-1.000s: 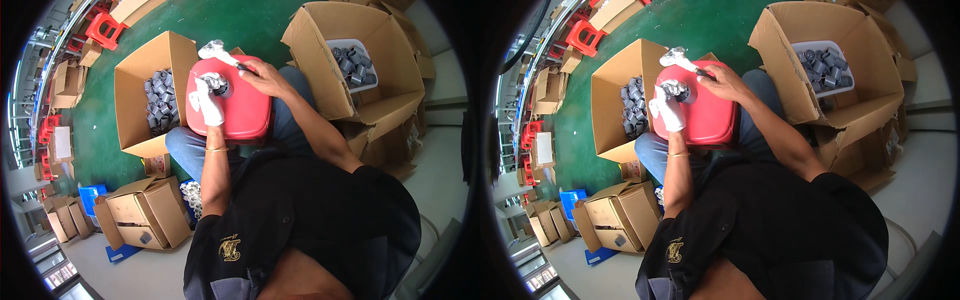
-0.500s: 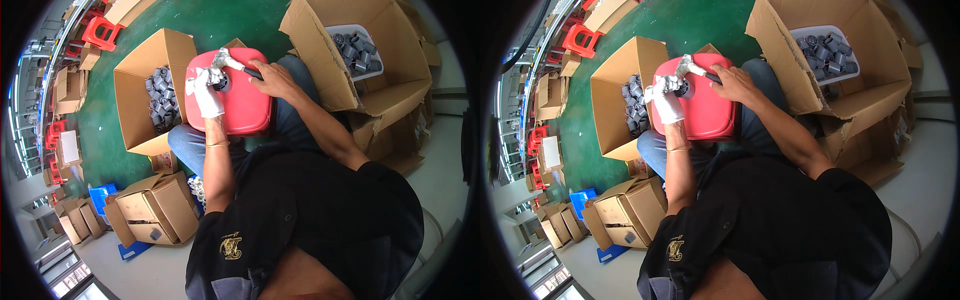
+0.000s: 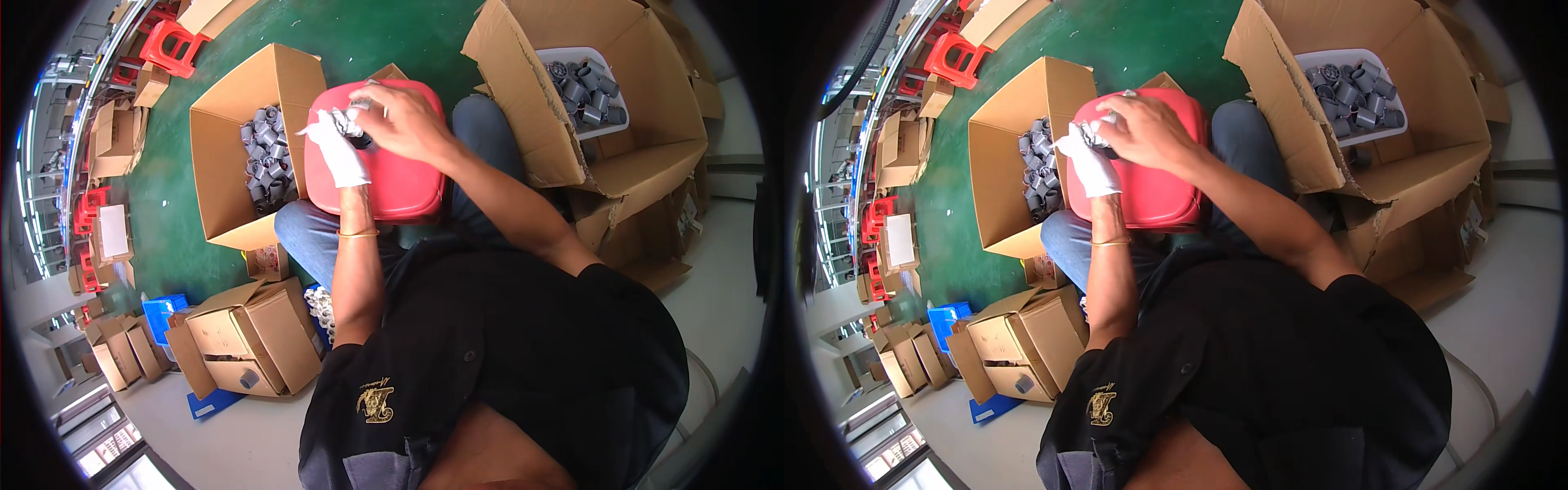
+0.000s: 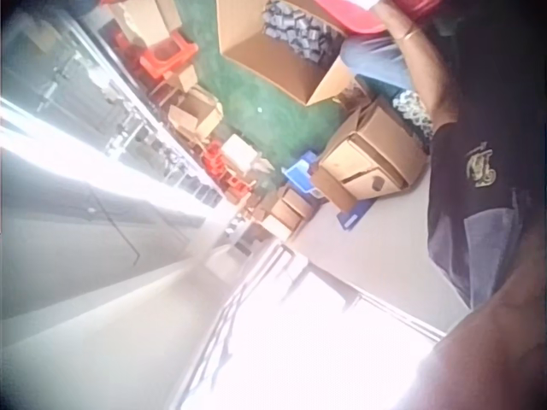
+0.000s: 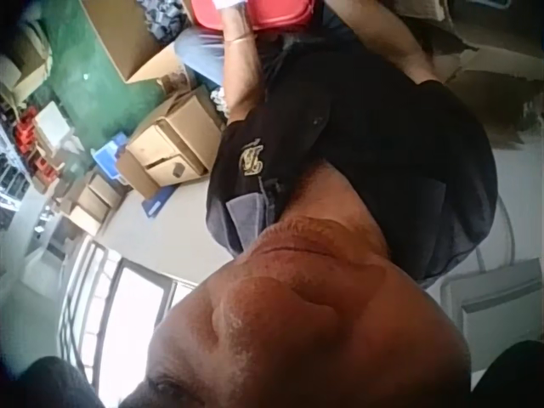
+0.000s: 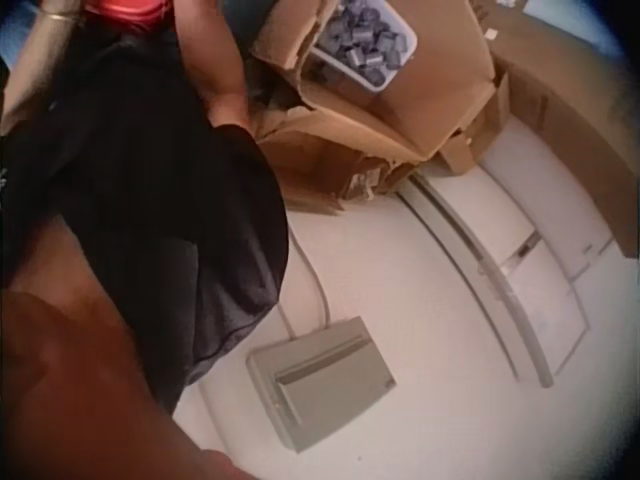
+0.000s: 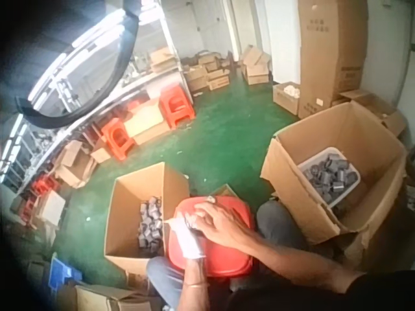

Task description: The person processes small metal components by striking them with a hammer on a workbench, then sorts them into cardboard boxes.

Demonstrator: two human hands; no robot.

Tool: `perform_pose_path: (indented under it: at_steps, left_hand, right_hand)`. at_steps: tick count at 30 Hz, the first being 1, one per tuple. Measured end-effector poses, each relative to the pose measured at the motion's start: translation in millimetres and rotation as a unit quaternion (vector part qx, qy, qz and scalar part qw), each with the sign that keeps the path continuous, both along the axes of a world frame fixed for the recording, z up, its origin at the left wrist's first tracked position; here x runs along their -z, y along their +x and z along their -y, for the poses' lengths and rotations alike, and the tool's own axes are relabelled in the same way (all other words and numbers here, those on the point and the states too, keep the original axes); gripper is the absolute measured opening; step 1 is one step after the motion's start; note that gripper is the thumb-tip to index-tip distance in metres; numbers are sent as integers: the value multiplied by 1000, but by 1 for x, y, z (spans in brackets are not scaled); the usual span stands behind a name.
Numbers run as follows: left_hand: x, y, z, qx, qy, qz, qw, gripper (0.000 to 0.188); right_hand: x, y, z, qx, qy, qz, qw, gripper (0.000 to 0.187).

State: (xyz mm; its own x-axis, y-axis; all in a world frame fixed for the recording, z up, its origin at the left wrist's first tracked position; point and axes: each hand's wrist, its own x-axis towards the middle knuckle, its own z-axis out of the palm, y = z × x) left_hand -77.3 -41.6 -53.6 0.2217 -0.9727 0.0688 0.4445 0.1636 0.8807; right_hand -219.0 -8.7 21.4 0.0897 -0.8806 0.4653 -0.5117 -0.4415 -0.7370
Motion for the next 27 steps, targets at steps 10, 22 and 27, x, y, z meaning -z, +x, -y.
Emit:
perform_pose_path:
  at_steps: [10,22,27]
  left_hand:
    - [0,-7,-14,-131,70,115,982,30]
    - [-18,2,-25,-4,-36,152,988,34]
    - [-38,0,-39,16,-77,349,934,37]
  right_hand:
    - [21,27,16,-37,87,168,981,26]
    - [41,21,23,-66,170,203,962,23]
    - [36,24,21,-58,161,208,963,21]
